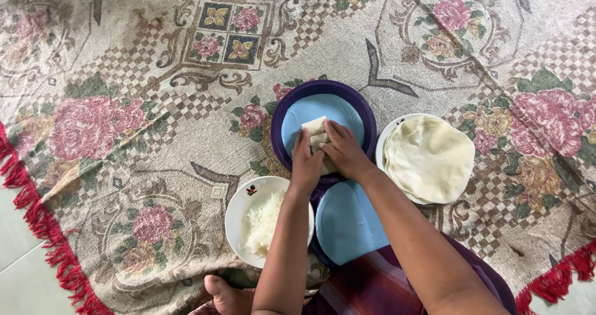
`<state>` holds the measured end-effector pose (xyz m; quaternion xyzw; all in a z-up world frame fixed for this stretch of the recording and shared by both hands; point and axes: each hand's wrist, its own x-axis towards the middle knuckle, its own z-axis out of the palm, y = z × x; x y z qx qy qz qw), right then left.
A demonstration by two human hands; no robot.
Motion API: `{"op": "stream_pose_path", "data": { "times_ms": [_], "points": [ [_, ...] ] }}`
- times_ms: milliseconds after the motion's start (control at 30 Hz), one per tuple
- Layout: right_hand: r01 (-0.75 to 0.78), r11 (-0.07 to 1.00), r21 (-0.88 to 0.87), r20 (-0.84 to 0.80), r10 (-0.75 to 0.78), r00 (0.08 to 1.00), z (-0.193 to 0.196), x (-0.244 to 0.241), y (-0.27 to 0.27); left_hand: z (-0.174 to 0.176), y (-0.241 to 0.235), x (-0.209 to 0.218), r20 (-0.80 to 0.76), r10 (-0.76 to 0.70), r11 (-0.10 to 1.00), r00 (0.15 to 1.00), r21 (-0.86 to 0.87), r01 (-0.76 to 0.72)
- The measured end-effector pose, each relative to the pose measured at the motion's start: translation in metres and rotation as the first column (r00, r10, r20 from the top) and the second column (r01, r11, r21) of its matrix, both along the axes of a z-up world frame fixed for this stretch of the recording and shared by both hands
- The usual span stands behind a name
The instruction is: Preparing food rolls by placing filling inside thin wrappers and folding them
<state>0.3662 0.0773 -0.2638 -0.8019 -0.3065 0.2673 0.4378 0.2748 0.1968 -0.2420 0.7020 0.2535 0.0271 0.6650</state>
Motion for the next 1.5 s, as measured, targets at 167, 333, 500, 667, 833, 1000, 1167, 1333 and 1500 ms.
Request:
{"op": "stream_pose_path", "data": {
  "times_ms": [167,333,500,667,833,1000,1167,1333,1500],
  "points": [
    [-0.017,0.992,-0.129,0.052,0.024,0.998,0.001,0.002,-0.002,0.008,0.002,0.001,-0.032,-0.021,1.0,0.999,-0.017,0.021],
    [-0.026,0.985,-0.17,0.049,0.034,0.998,0.0,0.006,-0.008,0.008,-0.001,-0.001,0.043,0.067,0.989,0.997,-0.135,-0.06],
    [0.039,0.961,-0.275,0.142,0.0,0.99,0.013,0.005,-0.017,0.032,-0.018,-0.016,0.132,0.041,0.978,0.99,0.197,-0.067],
    [0.08,0.984,-0.157,0.123,-0.061,0.991,0.057,-0.028,-0.052,0.053,-0.026,-0.066,0.237,0.033,0.869,0.971,0.473,-0.145],
    [0.035,0.993,-0.116,0.211,-0.009,0.977,0.101,-0.069,-0.093,0.074,-0.035,-0.157,0.368,0.025,0.753,0.93,0.605,-0.26],
    [0.092,0.989,0.114,0.229,-0.117,0.966,0.124,-0.118,-0.13,0.069,-0.034,-0.242,0.301,0.021,0.663,0.953,0.709,-0.238],
    [0.071,0.973,0.219,0.218,-0.12,0.968,0.137,-0.162,-0.163,0.08,-0.043,-0.294,0.198,0.09,0.64,0.976,0.739,-0.209],
    [0.086,0.964,0.252,0.275,-0.157,0.949,0.136,-0.186,-0.167,0.17,-0.069,-0.319,0.052,0.003,0.733,0.999,0.679,-0.037],
    [0.069,0.994,0.09,0.453,-0.103,0.886,0.107,-0.186,-0.161,0.157,-0.022,-0.327,-0.108,-0.191,0.35,0.976,0.921,0.17]
  ]
}}
